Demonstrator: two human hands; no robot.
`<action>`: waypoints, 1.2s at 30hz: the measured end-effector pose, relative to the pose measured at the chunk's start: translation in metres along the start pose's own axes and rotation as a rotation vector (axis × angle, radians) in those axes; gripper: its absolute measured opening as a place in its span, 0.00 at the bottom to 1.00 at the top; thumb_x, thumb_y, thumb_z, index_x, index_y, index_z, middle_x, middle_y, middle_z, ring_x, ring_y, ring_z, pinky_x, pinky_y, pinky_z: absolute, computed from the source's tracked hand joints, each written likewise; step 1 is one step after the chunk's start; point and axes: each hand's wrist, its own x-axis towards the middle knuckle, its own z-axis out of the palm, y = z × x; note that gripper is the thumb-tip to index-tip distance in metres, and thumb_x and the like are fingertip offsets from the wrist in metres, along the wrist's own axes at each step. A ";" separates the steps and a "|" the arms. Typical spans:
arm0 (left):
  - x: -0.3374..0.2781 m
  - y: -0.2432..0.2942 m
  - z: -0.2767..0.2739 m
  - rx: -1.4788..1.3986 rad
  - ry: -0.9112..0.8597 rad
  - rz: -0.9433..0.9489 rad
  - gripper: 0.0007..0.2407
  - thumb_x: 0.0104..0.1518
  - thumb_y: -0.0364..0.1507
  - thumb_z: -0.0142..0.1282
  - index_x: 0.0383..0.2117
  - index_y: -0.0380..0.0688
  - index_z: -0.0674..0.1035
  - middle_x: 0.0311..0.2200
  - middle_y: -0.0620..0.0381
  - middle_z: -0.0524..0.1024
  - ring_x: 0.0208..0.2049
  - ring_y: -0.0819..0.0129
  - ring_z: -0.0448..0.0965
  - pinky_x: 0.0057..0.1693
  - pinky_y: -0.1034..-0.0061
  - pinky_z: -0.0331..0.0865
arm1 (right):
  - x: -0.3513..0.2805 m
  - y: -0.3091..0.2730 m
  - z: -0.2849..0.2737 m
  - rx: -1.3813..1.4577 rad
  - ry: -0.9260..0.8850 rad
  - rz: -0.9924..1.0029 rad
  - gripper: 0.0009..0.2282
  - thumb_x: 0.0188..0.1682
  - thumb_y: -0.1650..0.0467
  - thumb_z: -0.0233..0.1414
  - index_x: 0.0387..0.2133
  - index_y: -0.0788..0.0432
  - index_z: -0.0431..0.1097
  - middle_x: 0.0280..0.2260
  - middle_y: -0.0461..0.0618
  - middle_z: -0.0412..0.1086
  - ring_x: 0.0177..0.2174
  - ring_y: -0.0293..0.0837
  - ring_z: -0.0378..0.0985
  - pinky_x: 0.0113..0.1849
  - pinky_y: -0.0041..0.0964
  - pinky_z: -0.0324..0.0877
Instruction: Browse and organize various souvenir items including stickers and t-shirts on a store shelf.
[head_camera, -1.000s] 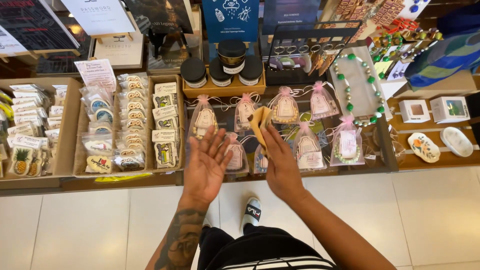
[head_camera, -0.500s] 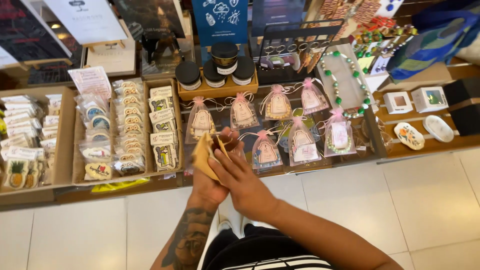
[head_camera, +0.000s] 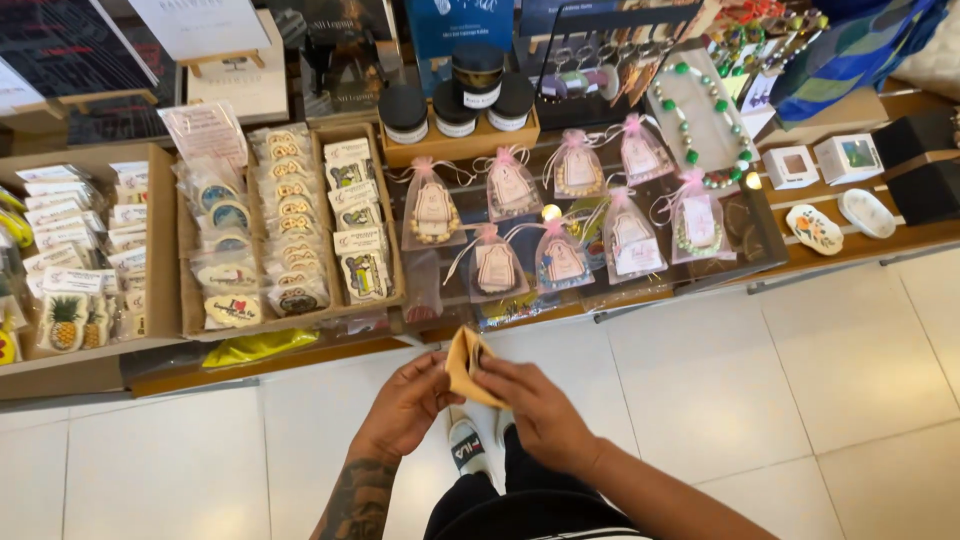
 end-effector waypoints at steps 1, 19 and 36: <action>0.000 -0.014 -0.013 -0.004 -0.001 -0.006 0.11 0.64 0.27 0.51 0.50 0.39 0.77 0.44 0.55 0.81 0.43 0.66 0.80 0.49 0.66 0.74 | -0.011 0.003 0.009 -0.002 -0.001 0.006 0.31 0.40 0.86 0.44 0.59 0.55 0.68 0.60 0.56 0.66 0.55 0.55 0.72 0.58 0.44 0.68; 0.131 -0.170 -0.038 0.384 0.292 -0.189 0.12 0.61 0.31 0.53 0.50 0.46 0.79 0.43 0.64 0.82 0.39 0.72 0.80 0.46 0.75 0.72 | -0.047 0.167 0.003 -0.054 -0.059 0.404 0.21 0.48 0.80 0.51 0.56 0.55 0.68 0.57 0.56 0.63 0.47 0.56 0.75 0.46 0.43 0.74; 0.292 -0.275 -0.197 0.321 1.097 0.445 0.24 0.50 0.27 0.68 0.54 0.38 0.72 0.50 0.50 0.75 0.47 0.64 0.75 0.50 0.71 0.70 | -0.060 0.336 0.002 0.941 0.191 1.035 0.20 0.49 0.82 0.44 0.54 0.55 0.60 0.40 0.58 0.73 0.22 0.44 0.68 0.20 0.36 0.66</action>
